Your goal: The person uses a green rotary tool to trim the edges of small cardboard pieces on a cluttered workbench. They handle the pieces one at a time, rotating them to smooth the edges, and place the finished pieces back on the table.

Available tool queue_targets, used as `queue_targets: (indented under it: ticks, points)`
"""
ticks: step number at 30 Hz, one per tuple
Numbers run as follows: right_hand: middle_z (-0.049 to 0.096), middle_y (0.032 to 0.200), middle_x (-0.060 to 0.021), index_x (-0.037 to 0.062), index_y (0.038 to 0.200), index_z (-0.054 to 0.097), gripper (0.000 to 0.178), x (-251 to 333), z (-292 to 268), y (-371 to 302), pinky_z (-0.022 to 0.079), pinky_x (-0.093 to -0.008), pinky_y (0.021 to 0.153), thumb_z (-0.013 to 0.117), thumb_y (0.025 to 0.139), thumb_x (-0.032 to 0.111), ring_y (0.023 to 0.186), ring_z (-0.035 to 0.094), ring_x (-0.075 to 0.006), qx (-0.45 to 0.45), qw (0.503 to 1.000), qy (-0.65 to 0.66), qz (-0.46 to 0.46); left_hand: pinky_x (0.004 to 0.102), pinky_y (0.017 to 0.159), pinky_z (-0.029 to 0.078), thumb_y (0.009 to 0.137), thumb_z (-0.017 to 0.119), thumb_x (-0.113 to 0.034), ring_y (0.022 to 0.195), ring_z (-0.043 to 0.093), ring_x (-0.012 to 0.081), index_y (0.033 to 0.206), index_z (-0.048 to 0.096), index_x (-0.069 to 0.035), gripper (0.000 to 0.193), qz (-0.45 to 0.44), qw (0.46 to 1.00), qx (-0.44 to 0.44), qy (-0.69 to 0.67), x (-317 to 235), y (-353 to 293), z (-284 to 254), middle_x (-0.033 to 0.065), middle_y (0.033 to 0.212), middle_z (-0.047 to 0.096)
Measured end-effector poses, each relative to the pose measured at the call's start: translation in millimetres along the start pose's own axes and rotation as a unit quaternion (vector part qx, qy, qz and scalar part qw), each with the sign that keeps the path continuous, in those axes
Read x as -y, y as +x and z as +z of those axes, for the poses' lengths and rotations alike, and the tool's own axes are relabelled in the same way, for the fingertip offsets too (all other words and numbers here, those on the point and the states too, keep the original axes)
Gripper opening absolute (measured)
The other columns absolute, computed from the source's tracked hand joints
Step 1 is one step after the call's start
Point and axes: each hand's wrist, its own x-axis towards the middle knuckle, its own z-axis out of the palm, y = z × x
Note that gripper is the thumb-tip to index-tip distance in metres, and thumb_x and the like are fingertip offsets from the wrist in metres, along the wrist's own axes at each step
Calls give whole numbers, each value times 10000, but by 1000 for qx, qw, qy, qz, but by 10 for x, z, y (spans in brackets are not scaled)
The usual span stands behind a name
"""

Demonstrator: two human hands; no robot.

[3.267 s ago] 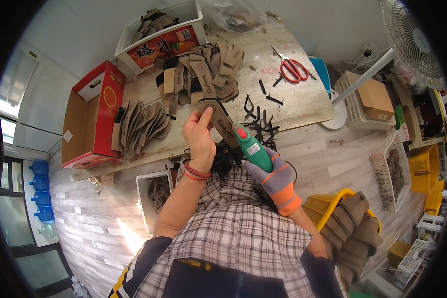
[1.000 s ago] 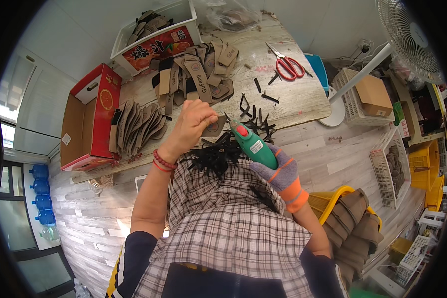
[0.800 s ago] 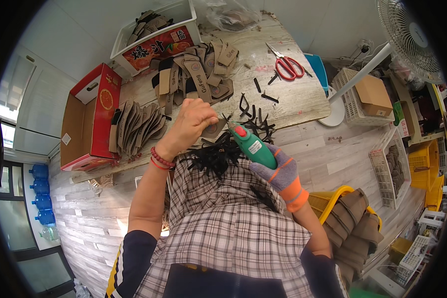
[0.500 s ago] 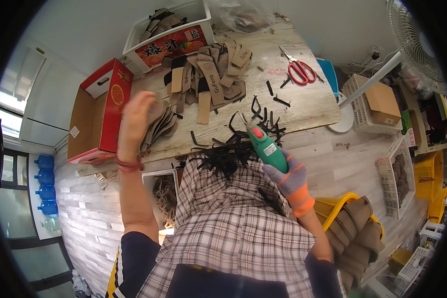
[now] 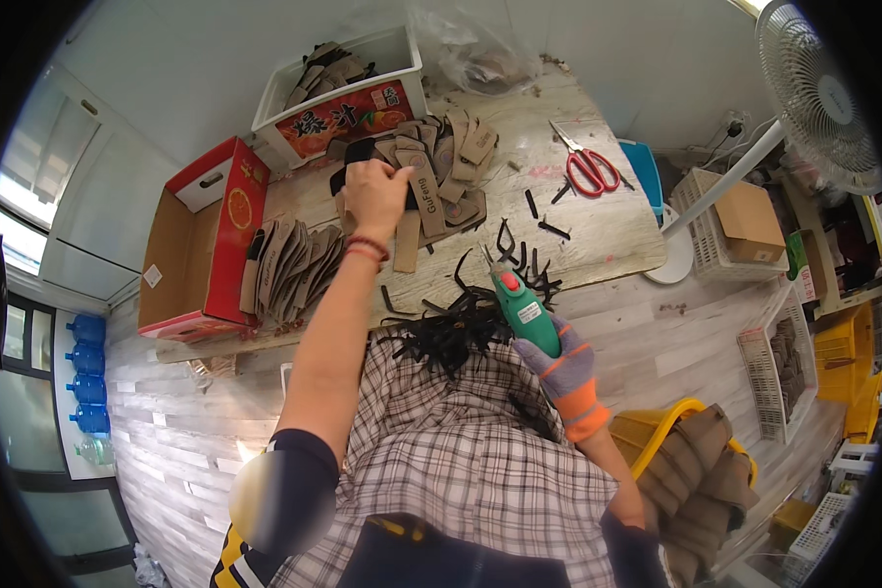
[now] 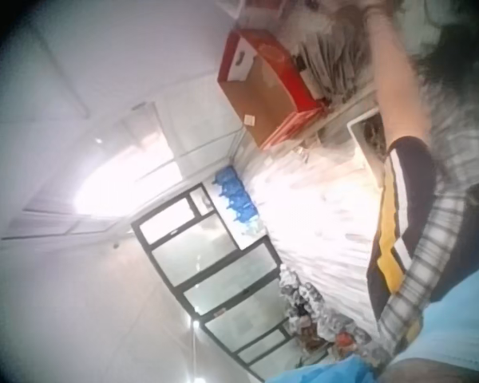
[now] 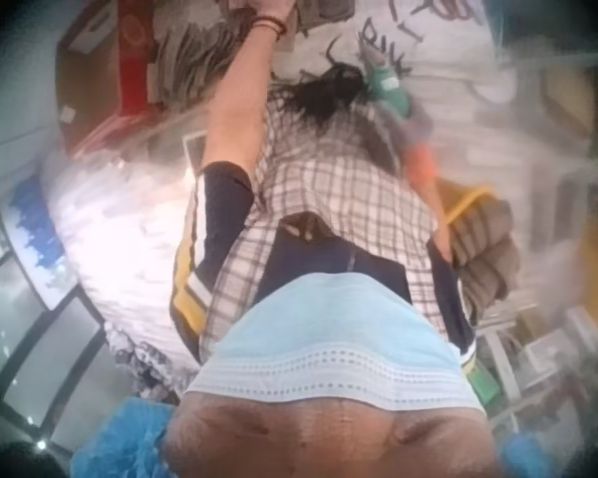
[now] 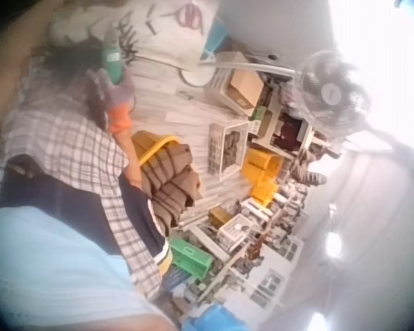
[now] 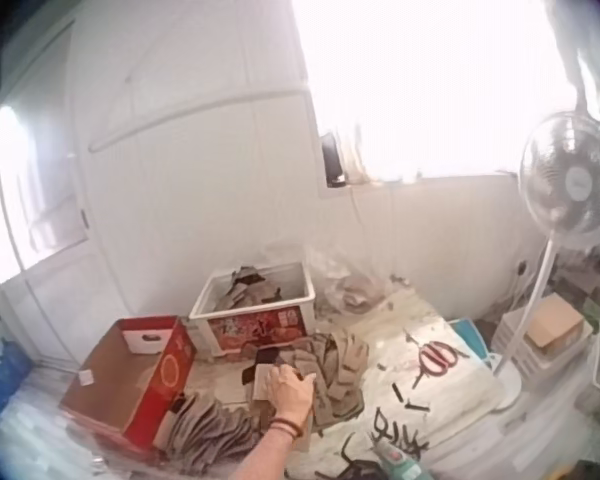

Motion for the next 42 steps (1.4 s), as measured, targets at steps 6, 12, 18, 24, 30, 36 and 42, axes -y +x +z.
queue_targets:
  ticks: [6,12,18,24,30,36,42]
  points:
    - [636,865,-24,-12,1145,570,476,1,-13,-23,460,-201,609,768,766,197,697,547,-50,-13,999,-42,-1,442,849,397,733,747,-211,921,522,289,809,564,-45,258,-106,985,-58,-120,-237,-45,423,87,909,555]
    - [645,887,-33,-8,1152,568,498,-83,67,59,472,-211,635,779,756,207,726,557,-54,-20,999,-24,-44,263,645,445,864,606,-47,696,525,95,918,602,26,91,-222,747,25,-626,-374,-434,-84,12,823,616]
    - [645,896,-45,-14,1162,556,501,22,151,44,484,-212,649,778,757,179,753,572,-62,-2,1000,-5,-15,207,633,448,888,600,-65,690,548,70,906,622,10,80,-285,610,55,-738,-565,-1024,-546,28,851,640]
    - [644,891,-38,-15,1159,556,478,-11,154,-14,488,-208,640,768,764,152,743,573,-62,-2,999,-1,-35,245,673,509,860,638,-64,734,618,119,903,618,-38,54,-292,565,60,-770,-574,-1252,-392,52,857,668]
    - [643,840,-27,2,1154,566,477,0,121,0,471,-208,583,771,759,173,676,559,-56,-19,999,-30,-32,241,684,503,855,644,-69,749,618,116,895,612,-47,55,-335,522,71,-781,-734,-1357,-448,42,873,667]
    - [645,827,-29,8,1144,576,479,-85,86,29,464,-210,572,780,751,191,654,555,-51,-25,999,-13,-28,218,691,482,855,643,-74,755,616,112,914,616,-43,71,-324,546,112,-764,-693,-1456,-431,36,877,666]
    - [652,864,-38,-6,1158,569,504,-60,80,31,479,-210,624,783,752,202,715,576,-62,-24,998,-11,-60,229,725,496,878,604,-57,788,627,109,948,633,6,99,-306,552,145,-762,-699,-1525,-474,50,902,672]
